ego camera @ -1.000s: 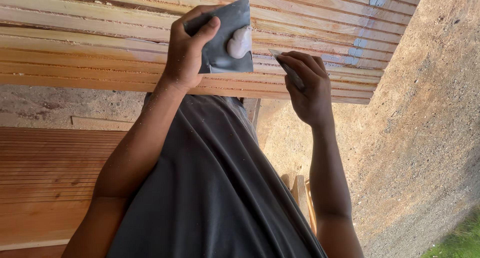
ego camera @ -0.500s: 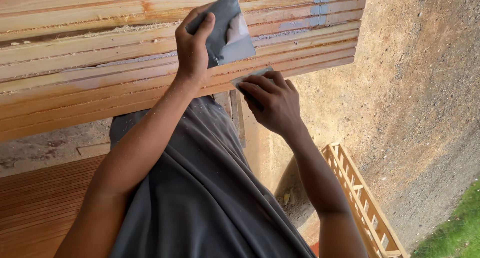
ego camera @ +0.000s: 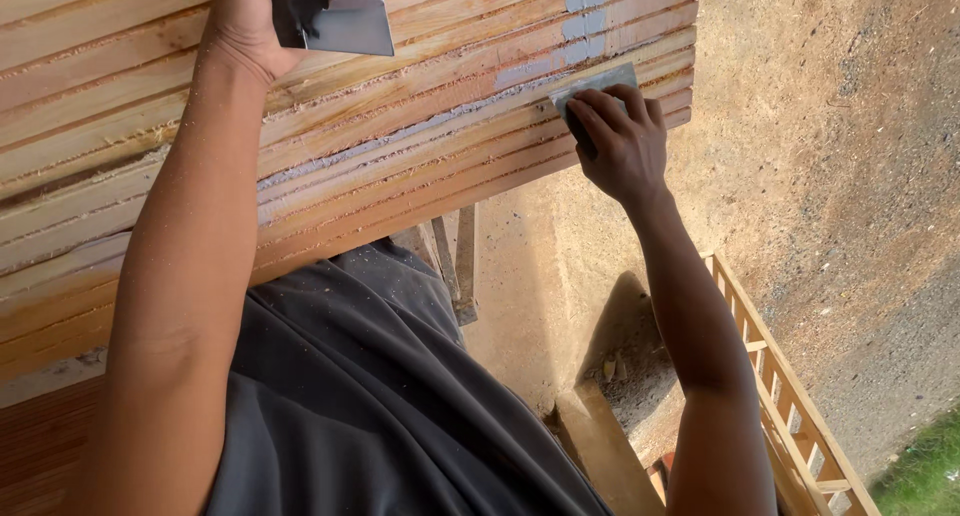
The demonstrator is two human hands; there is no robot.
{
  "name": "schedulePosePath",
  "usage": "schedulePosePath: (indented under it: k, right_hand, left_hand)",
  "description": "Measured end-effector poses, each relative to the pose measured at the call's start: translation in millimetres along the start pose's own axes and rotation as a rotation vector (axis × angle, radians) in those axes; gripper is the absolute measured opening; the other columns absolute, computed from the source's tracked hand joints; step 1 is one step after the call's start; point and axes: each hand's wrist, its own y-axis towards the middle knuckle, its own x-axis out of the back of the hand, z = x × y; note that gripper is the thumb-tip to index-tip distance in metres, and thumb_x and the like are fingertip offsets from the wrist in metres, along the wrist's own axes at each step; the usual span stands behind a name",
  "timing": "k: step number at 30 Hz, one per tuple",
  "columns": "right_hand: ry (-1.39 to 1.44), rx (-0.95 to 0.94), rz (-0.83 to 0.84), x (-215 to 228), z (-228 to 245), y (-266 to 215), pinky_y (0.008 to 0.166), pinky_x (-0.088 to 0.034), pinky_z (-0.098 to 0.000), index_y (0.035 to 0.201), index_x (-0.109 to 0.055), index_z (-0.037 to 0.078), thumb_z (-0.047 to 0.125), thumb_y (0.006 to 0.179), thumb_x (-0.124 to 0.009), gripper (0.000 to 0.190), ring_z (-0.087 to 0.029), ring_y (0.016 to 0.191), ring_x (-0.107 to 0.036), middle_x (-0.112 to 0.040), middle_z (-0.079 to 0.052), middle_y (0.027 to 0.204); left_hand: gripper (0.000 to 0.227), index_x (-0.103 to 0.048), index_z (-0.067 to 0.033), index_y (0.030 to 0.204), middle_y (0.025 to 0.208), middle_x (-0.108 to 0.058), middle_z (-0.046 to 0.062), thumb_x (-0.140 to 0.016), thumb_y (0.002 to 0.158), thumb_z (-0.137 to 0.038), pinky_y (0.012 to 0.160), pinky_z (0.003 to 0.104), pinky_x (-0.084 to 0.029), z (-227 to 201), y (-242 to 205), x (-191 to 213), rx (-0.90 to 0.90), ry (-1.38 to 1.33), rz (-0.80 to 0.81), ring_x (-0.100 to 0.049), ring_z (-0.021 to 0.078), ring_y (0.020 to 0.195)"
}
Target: The person applies a white filler to gaps between wooden ceiling planks using a putty knife and a smaller scraper. They repeatedly scoop filler from the putty knife and spread it into the seams, smoothing the surface as they work.
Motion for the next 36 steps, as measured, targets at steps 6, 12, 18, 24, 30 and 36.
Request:
schedulePosePath:
  k: [6, 12, 18, 24, 30, 36]
  right_hand:
    - [0.017, 0.009, -0.021, -12, -14, 10, 0.087, -0.043, -0.0367, 0.12, -0.074, 0.012, 0.018, 0.099, -0.081, 0.023, -0.021, 0.112, -0.064, -0.072, 0.003, 0.123]
    - [0.057, -0.012, 0.028, -6, -23, -1, 0.086, -0.043, -0.0367, 0.118, -0.075, 0.014, 0.021, 0.099, -0.083, 0.022, -0.02, 0.109, -0.063, -0.072, 0.004, 0.123]
    - [0.006, -0.064, 0.016, -9, -47, -5, 0.094, -0.044, -0.0343, 0.122, -0.076, 0.015, 0.019, 0.1, -0.083, 0.023, -0.021, 0.116, -0.062, -0.073, 0.004, 0.127]
    - [0.012, -0.022, 0.032, -10, -68, -13, 0.093, -0.044, -0.0339, 0.12, -0.076, 0.016, 0.019, 0.1, -0.085, 0.022, -0.019, 0.116, -0.062, -0.073, 0.005, 0.127]
    - [0.019, -0.016, 0.053, -13, -84, -21, 0.094, -0.044, -0.0343, 0.121, -0.076, 0.015, 0.017, 0.097, -0.085, 0.026, -0.02, 0.115, -0.062, -0.073, 0.004, 0.128]
    - [-0.004, -0.041, 0.068, -9, -96, -23, 0.097, -0.045, -0.035, 0.126, -0.076, 0.014, 0.012, 0.094, -0.082, 0.032, -0.021, 0.119, -0.062, -0.073, 0.004, 0.132]
  left_hand:
    - [0.031, -0.065, -0.0136, 0.129, 0.127, -0.07, 0.0, -0.078, 0.106, -0.028, 0.114, 0.06, -0.049, -9, -1, 20, 0.027, -0.063, 0.071, -0.065, 0.0201, 0.117]
    - [0.028, -0.063, -0.0153, 0.13, 0.13, -0.07, -0.002, -0.075, 0.107, -0.028, 0.116, 0.069, -0.042, -15, -4, 32, 0.107, -0.13, 0.061, -0.065, 0.0202, 0.121]
    - [0.028, -0.063, -0.0137, 0.128, 0.127, -0.071, 0.0, -0.075, 0.107, -0.027, 0.118, 0.07, -0.041, -20, -7, 30, 0.135, -0.106, 0.031, -0.067, 0.0212, 0.118]
    - [0.031, -0.064, -0.0142, 0.126, 0.123, -0.071, 0.0, -0.08, 0.102, -0.027, 0.117, 0.071, -0.046, -23, -7, 21, 0.095, -0.053, 0.033, -0.069, 0.0213, 0.121]
    - [0.032, -0.065, -0.0151, 0.126, 0.124, -0.072, 0.0, -0.08, 0.1, -0.027, 0.117, 0.07, -0.046, -23, -6, 16, 0.111, -0.054, 0.01, -0.069, 0.0191, 0.12]
    - [0.025, -0.066, -0.0172, 0.124, 0.124, -0.073, -0.001, -0.079, 0.104, -0.026, 0.12, 0.072, -0.045, -24, -10, 21, 0.109, -0.037, 0.035, -0.069, 0.0184, 0.122]
